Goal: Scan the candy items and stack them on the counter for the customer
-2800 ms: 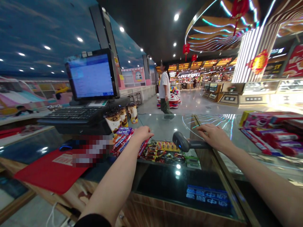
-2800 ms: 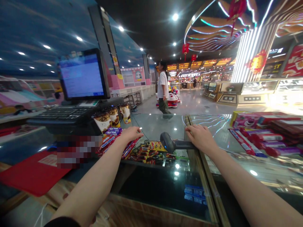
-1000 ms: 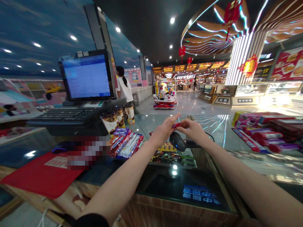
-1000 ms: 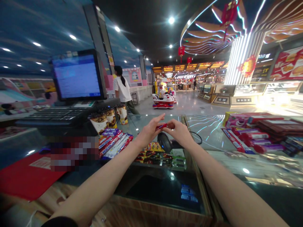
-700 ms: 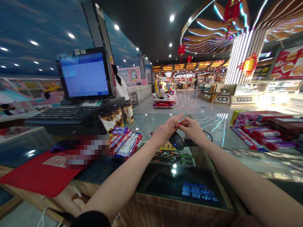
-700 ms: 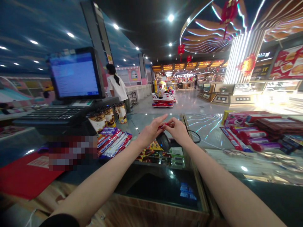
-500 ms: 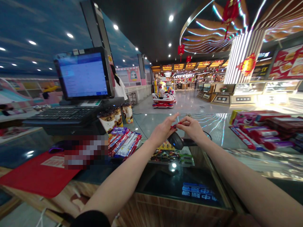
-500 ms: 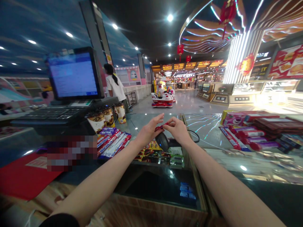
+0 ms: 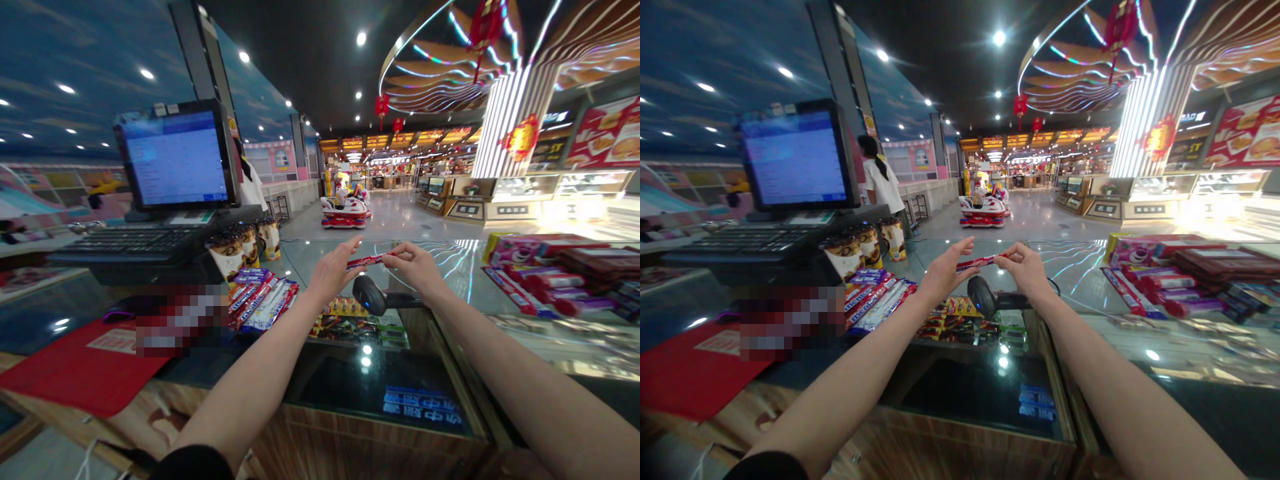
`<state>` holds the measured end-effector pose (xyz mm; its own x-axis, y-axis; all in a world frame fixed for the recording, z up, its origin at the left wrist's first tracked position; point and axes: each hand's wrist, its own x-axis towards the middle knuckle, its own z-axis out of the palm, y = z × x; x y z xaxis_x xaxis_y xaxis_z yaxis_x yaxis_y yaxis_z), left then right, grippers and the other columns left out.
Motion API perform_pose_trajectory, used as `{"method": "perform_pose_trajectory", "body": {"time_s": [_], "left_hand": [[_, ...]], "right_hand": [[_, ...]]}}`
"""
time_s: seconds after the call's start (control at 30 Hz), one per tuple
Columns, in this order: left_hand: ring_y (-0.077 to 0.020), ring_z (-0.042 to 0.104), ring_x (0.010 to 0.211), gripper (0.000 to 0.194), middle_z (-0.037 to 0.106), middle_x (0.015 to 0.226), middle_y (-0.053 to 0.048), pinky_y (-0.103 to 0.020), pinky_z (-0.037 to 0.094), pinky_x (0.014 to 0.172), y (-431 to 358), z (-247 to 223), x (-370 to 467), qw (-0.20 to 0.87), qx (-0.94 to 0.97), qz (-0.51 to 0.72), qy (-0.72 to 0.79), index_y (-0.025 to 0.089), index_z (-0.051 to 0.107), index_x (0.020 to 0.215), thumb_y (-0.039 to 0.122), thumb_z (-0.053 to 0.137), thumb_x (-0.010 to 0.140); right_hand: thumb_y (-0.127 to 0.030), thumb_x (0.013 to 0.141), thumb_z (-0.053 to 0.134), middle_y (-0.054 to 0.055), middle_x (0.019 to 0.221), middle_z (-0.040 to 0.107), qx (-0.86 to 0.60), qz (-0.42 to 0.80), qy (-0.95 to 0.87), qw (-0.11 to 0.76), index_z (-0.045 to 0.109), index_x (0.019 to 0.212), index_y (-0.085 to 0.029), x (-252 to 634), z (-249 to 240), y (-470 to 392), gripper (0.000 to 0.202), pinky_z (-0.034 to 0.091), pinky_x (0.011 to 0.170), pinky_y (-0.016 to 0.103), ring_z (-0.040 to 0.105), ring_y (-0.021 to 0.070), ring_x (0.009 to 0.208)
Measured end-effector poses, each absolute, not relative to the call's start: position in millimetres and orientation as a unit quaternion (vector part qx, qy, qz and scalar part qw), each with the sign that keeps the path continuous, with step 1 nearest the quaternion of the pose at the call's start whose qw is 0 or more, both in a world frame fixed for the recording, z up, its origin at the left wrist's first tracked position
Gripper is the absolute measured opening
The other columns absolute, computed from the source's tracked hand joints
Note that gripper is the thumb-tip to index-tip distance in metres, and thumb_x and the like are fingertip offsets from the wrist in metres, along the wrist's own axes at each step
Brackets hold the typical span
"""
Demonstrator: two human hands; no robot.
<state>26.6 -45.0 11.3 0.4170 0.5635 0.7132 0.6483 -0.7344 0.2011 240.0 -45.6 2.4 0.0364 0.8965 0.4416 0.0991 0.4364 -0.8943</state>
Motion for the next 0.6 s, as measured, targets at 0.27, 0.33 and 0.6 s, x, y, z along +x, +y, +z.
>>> {"method": "perform_pose_trajectory", "body": {"time_s": [0.27,0.33,0.6], "left_hand": [[-0.0219,0.063,0.112,0.065,0.065,0.121,-0.007,-0.036,0.047,0.100,-42,14,13,0.034,-0.812,-0.430,-0.393,0.027,0.045,0.138,0.038,0.074,0.081],[-0.0210,0.063,0.111,0.063,0.065,0.120,-0.007,-0.035,0.047,0.099,-41,15,10,0.025,-0.804,-0.439,-0.400,0.027,0.047,0.136,0.040,0.074,0.080],[-0.0156,0.064,0.081,0.038,0.068,0.089,-0.002,-0.028,0.050,0.081,-34,12,7,-0.063,-0.773,-0.472,-0.419,0.022,0.064,0.111,0.044,0.072,0.080]], "right_hand": [[-0.055,0.060,0.083,0.002,0.070,0.072,-0.388,0.351,-0.581,0.623,0.061,0.074,-0.022,256,4,-45,0.043,0.051,0.075,0.036,0.070,0.0211,0.072],[-0.053,0.060,0.084,0.002,0.069,0.072,-0.386,0.355,-0.571,0.631,0.061,0.074,-0.022,261,4,-44,0.042,0.051,0.077,0.036,0.070,0.0212,0.074],[-0.051,0.061,0.084,0.001,0.074,0.073,-0.381,0.343,-0.571,0.641,0.061,0.076,-0.022,275,3,-43,0.039,0.051,0.079,0.037,0.069,0.0209,0.076]]}}
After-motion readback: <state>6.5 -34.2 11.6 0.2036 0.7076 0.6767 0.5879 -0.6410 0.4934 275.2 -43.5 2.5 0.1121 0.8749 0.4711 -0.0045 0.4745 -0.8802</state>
